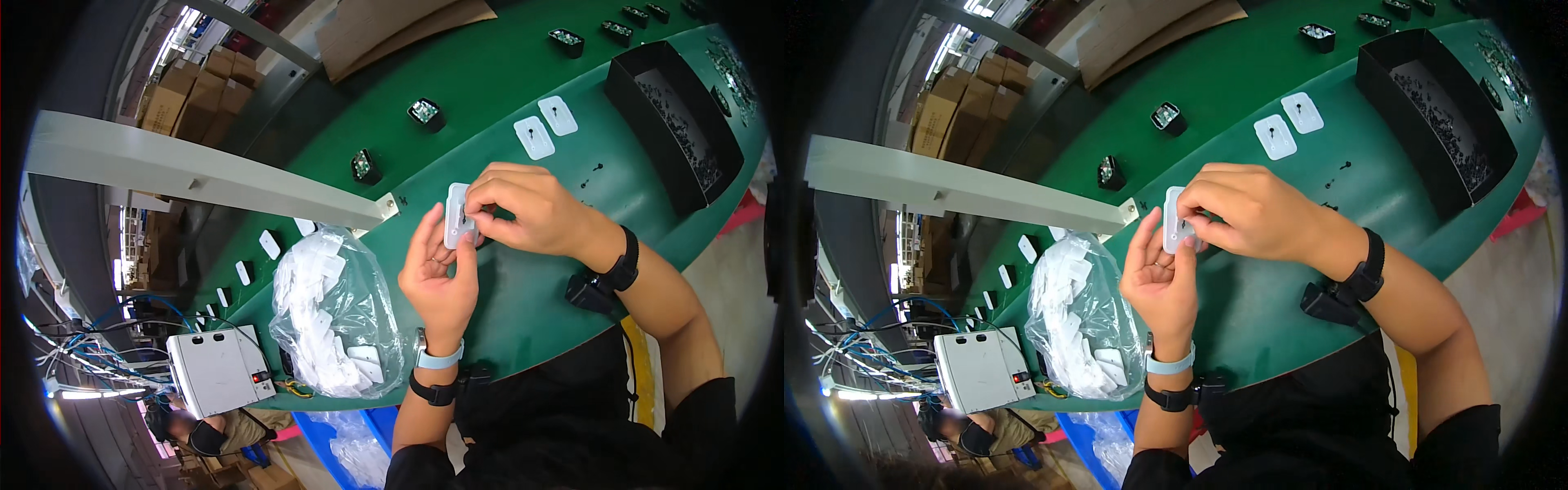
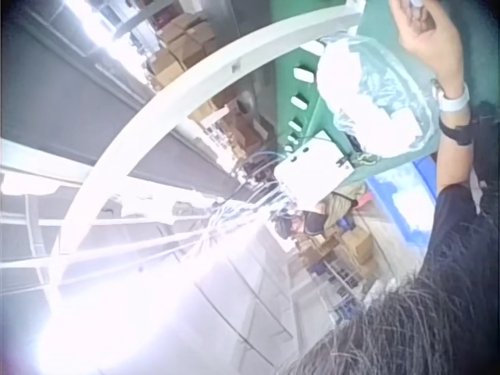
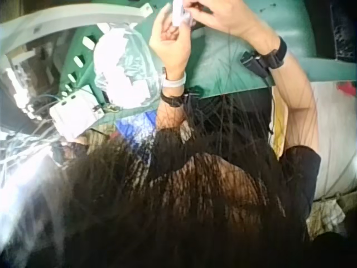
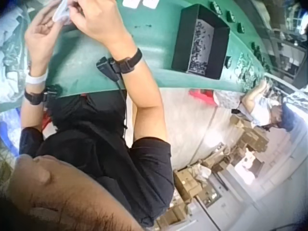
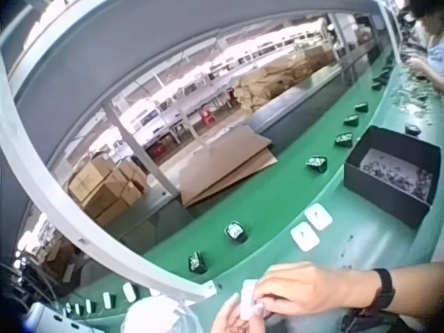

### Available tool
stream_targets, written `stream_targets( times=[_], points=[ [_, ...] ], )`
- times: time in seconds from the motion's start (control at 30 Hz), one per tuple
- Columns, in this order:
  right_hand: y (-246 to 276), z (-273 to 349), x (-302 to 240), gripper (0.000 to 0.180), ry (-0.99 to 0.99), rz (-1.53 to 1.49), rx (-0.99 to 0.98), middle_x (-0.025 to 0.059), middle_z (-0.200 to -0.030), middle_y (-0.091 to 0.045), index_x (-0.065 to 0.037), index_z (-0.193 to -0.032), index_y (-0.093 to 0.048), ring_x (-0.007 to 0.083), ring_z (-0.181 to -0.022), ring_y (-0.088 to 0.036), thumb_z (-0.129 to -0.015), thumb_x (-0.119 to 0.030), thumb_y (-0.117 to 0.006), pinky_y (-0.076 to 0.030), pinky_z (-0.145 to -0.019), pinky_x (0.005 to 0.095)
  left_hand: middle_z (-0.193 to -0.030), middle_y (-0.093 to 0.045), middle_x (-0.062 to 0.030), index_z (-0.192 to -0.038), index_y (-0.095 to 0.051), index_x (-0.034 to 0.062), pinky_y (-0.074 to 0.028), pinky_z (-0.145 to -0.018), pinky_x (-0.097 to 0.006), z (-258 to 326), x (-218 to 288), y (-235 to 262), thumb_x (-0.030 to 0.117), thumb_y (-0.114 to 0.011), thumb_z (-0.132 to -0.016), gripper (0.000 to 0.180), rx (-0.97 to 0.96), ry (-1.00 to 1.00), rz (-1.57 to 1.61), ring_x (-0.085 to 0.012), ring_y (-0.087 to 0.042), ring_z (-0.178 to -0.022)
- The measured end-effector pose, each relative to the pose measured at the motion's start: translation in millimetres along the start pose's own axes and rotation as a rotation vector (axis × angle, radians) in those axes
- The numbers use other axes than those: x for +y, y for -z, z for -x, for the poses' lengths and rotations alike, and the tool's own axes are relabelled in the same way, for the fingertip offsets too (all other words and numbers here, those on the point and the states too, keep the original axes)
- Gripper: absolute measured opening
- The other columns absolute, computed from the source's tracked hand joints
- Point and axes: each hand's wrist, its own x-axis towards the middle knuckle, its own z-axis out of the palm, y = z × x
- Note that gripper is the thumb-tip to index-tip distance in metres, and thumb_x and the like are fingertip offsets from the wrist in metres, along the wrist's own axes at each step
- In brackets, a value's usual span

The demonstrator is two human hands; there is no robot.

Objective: The person assembles small electronic devices at a workstation. They repeatedly pick up white plastic casings and green circuit boards, insert the boards into the casings, and secure them with small screws. The person handles the components one at a time, placing finished units on the table.

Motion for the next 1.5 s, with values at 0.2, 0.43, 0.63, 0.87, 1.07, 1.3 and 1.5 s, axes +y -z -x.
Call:
stream_targets(
  times=[0.2, 0.43, 0.63, 0.87, 1.07, 1.3, 1.5],
  points=[
    [-1.9, 0.1, -2.5, 0.019, 0.001, 0.082, -0.016, 0.0098, -0.080, -0.064, -0.002, -0.088, -0.059, 0.0282, -0.070, -0.062, -0.075, 0.004, -0.072, -0.051, -0.061, 0.0353, -0.117, -0.068, -0.0219, -0.132, -0.053, -0.0104, -0.059, -0.085, -0.031, 4.4, -7.2, 4.8, -0.010, -0.062, -0.090, 0.044, -0.002, -0.027, -0.072, -0.0224, -0.070, -0.101],
    [-4.0, -1.0, -4.8, 0.020, -0.201, 0.015, 0.008, 0.0091, -0.080, -0.064, -0.001, -0.093, -0.061, 0.0246, -0.072, -0.064, -0.076, 0.001, -0.071, -0.051, -0.062, 0.0324, -0.115, -0.067, -0.0210, -0.131, -0.052, -0.0118, -0.061, -0.079, -0.033, 2.3, 1.6, 6.5, -0.006, -0.059, -0.093, 0.039, 0.034, 0.118, 0.024, -0.0217, -0.070, -0.094],
    [-4.8, 1.3, -3.9, 0.026, -0.668, -0.420, -0.093, 0.0104, -0.094, -0.069, 0.006, -0.106, -0.065, 0.0119, -0.083, -0.066, -0.084, -0.007, -0.072, -0.055, -0.070, 0.0240, -0.111, -0.069, -0.0182, -0.127, -0.055, -0.0102, -0.057, -0.073, -0.030, 0.0, 2.8, 10.7, 0.000, -0.061, -0.094, 0.036, 0.058, 0.219, 0.159, -0.0204, -0.069, -0.087],
    [-9.6, 6.4, -9.5, 0.032, -0.710, -0.538, -0.126, 0.0087, -0.103, -0.067, 0.003, -0.114, -0.063, 0.0120, -0.095, -0.064, -0.083, -0.001, -0.071, -0.055, -0.078, 0.0261, -0.103, -0.070, -0.0122, -0.118, -0.060, -0.0053, -0.052, -0.075, -0.028, -1.2, -9.8, 17.5, 0.005, -0.061, -0.094, 0.025, 0.024, 0.337, 0.252, -0.0159, -0.066, -0.087],
    [-20.8, 8.0, -0.8, 0.066, -0.533, -0.972, -0.225, 0.0139, -0.138, -0.055, -0.003, -0.135, -0.048, 0.0209, -0.127, -0.053, -0.077, 0.003, -0.079, -0.047, -0.105, 0.0356, -0.103, -0.068, -0.0079, -0.116, -0.062, 0.0007, -0.051, -0.076, -0.028, -2.3, -6.0, 26.2, 0.012, -0.058, -0.097, 0.022, -0.049, 0.455, 0.555, -0.0143, -0.064, -0.088],
    [-8.5, 11.5, 5.3, 0.069, -0.732, -1.128, -0.108, 0.0133, -0.127, -0.062, -0.004, -0.136, -0.047, 0.0242, -0.116, -0.063, -0.077, -0.011, -0.084, -0.052, -0.099, 0.0382, -0.104, -0.070, -0.0066, -0.120, -0.063, 0.0048, -0.053, -0.067, -0.025, -10.5, 56.1, 50.0, 0.017, -0.067, -0.096, 0.028, -0.230, 0.540, -0.016, -0.0131, -0.066, -0.080],
    [2.7, 1.0, 0.6, 0.069, -0.739, -1.145, 0.014, 0.0119, -0.123, -0.064, -0.004, -0.136, -0.049, 0.0254, -0.112, -0.065, -0.079, -0.021, -0.085, -0.054, -0.096, 0.0381, -0.081, -0.071, -0.0158, -0.091, -0.068, -0.0016, -0.053, -0.062, -0.035, -127.8, 14.8, 202.4, 0.029, -0.068, -0.091, 0.031, 0.326, 0.059, -0.935, -0.0260, -0.067, -0.068]
  ],
)
